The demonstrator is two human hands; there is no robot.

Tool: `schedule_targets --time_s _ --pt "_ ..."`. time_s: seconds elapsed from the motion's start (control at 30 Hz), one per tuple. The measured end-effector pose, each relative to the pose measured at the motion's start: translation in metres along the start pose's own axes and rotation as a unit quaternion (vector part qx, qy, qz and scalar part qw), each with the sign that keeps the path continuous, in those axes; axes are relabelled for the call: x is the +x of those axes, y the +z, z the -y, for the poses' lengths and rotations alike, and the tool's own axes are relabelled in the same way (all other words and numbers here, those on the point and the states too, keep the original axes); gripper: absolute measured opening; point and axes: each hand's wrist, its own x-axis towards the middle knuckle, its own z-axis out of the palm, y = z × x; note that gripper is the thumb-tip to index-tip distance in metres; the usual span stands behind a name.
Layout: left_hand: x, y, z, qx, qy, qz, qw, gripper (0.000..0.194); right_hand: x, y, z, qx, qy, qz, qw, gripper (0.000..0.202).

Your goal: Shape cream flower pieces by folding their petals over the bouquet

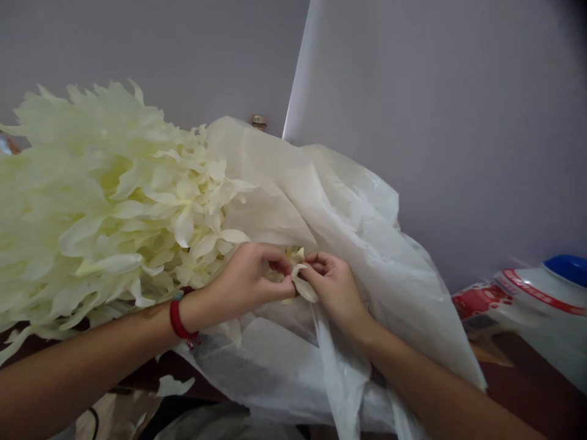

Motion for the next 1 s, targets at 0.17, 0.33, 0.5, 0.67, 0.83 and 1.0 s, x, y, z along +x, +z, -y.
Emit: schedule_targets --time_s 0.17,0.33,0.5,0.67,0.83,1.0 --pt "-0.003 -0.001 -0.003 -0.023 0.033 -0.028 0.999 0.007 0.007 -0.004 0.000 0.024 0.019 0.000 1.000 0.026" --pt "-0.001 -0.001 0.003 -0.029 0.029 -0.029 0.999 0.005 0.004 -0.001 0.000 0.056 0.039 0.024 0.997 0.032" --pt "0.000 0.000 0.009 -0.059 0.029 -0.015 0.998 0.018 0.005 -0.001 0.003 0.079 0.058 0.047 0.994 0.027" --pt "0.001 0.003 0.014 -0.112 0.016 -0.020 0.993 0.028 0.000 -0.002 0.008 0.119 0.052 0.085 0.988 0.026" --pt "0.004 0.004 0.013 -0.193 -0.002 -0.059 0.979 0.022 -0.007 -0.002 0.007 0.153 -0.012 0.124 0.980 0.030" --pt "0.006 0.001 0.009 -0.274 -0.046 -0.075 0.958 0.025 -0.006 -0.001 0.004 0.085 -0.125 0.140 0.978 0.035"
